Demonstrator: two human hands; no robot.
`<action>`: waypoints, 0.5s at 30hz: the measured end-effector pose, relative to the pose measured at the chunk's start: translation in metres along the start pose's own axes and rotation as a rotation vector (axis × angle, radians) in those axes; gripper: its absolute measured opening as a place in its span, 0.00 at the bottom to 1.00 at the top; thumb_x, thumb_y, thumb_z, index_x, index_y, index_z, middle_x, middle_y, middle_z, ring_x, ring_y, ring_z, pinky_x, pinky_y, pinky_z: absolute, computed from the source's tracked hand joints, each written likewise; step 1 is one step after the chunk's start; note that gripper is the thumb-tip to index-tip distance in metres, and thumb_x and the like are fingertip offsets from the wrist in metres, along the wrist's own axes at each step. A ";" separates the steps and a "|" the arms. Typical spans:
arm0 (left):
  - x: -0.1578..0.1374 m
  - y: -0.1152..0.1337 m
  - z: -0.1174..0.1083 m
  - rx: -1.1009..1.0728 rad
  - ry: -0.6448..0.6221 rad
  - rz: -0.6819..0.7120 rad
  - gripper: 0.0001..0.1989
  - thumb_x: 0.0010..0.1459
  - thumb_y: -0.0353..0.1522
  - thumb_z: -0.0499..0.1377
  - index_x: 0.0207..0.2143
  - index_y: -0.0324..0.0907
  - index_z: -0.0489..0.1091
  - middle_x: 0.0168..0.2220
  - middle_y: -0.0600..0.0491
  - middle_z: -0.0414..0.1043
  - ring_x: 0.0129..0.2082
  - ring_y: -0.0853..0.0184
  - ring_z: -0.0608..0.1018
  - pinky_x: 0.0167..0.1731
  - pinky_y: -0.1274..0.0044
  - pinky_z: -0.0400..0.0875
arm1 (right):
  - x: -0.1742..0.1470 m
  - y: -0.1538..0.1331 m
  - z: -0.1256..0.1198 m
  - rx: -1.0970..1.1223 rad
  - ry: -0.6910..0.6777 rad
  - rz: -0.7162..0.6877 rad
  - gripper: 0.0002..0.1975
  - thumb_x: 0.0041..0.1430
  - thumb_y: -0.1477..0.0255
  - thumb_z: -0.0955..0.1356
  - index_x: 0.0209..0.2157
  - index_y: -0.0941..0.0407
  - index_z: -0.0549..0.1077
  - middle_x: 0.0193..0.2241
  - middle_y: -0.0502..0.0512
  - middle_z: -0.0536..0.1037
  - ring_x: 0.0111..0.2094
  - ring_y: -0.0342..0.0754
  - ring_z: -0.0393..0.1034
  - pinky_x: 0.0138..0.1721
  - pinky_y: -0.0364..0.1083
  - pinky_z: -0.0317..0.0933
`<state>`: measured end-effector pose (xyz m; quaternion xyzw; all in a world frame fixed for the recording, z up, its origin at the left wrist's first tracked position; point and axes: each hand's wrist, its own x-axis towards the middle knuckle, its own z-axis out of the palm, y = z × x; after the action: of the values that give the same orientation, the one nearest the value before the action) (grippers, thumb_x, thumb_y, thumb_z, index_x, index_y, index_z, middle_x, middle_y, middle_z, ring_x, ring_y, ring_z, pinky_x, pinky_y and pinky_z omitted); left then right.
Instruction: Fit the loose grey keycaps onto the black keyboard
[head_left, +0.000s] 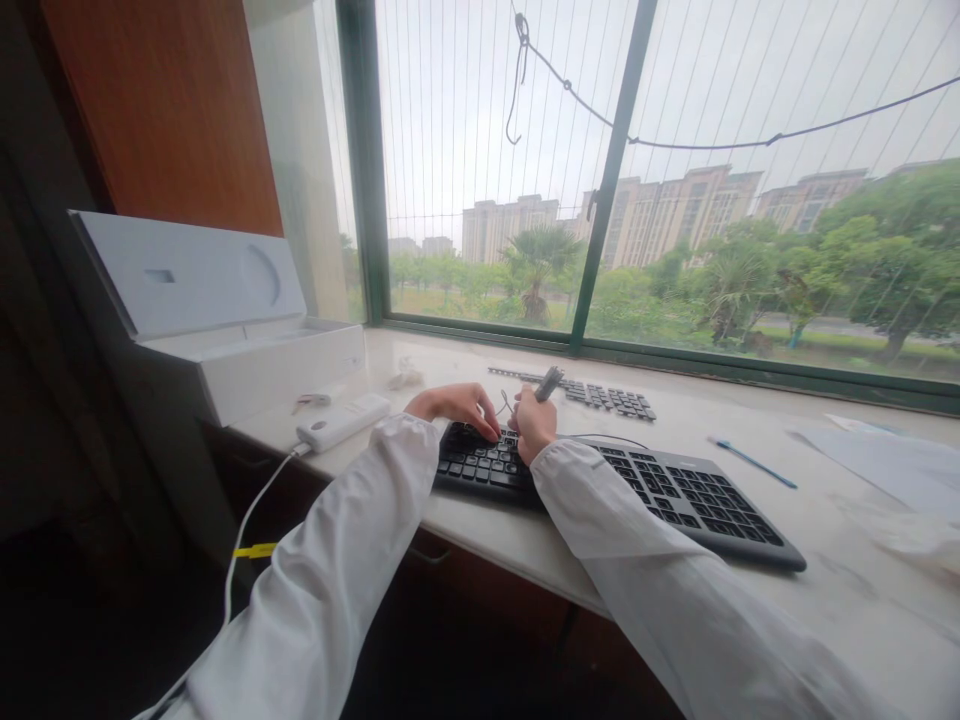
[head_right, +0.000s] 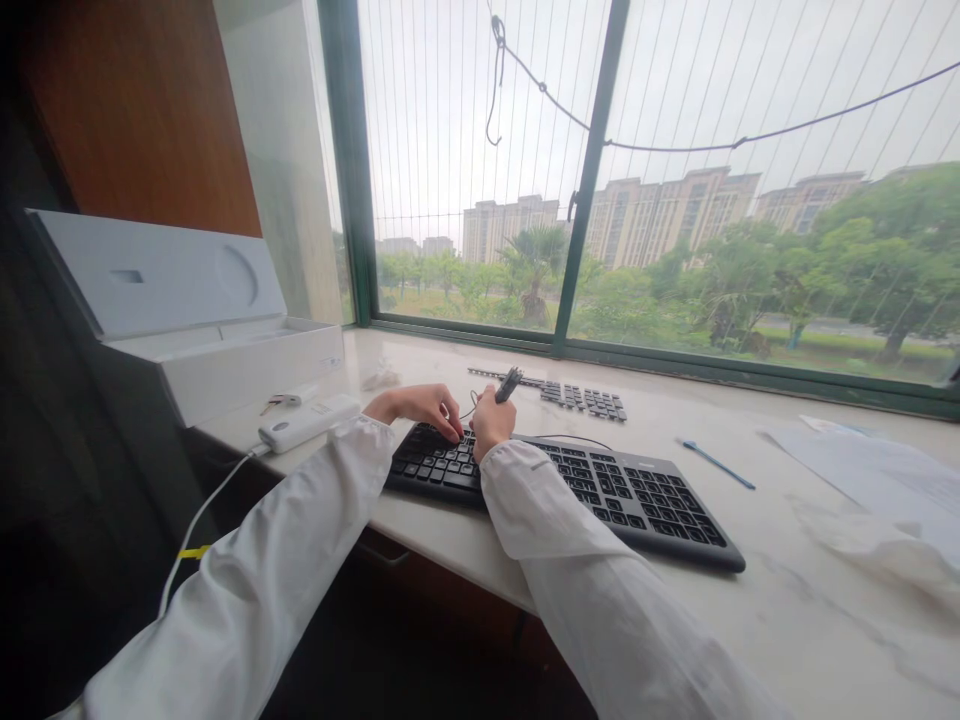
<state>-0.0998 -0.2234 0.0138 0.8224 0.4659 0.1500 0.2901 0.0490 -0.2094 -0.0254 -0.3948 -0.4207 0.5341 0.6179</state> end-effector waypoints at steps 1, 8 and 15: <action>0.000 0.000 0.000 0.005 -0.001 0.003 0.16 0.39 0.41 0.69 0.32 0.44 0.81 0.29 0.54 0.79 0.33 0.67 0.76 0.34 0.79 0.64 | -0.001 -0.001 0.000 0.007 0.017 0.014 0.15 0.57 0.58 0.65 0.25 0.54 0.64 0.09 0.40 0.54 0.09 0.39 0.49 0.10 0.40 0.45; 0.000 -0.005 0.001 -0.023 -0.004 0.013 0.17 0.41 0.42 0.68 0.34 0.44 0.80 0.32 0.54 0.79 0.35 0.66 0.76 0.37 0.79 0.65 | -0.009 -0.005 0.005 -0.007 -0.069 -0.041 0.16 0.55 0.58 0.65 0.22 0.55 0.63 0.10 0.41 0.57 0.11 0.39 0.50 0.13 0.40 0.48; 0.003 -0.014 0.001 0.024 0.031 0.023 0.15 0.41 0.39 0.68 0.30 0.38 0.79 0.26 0.54 0.75 0.29 0.67 0.73 0.34 0.78 0.65 | -0.030 -0.007 0.012 -0.263 -0.247 -0.405 0.19 0.55 0.56 0.65 0.20 0.56 0.67 0.14 0.46 0.66 0.19 0.42 0.60 0.22 0.41 0.53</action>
<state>-0.1071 -0.2154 0.0039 0.8286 0.4627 0.1605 0.2712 0.0380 -0.2397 -0.0180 -0.3113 -0.6290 0.3845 0.5997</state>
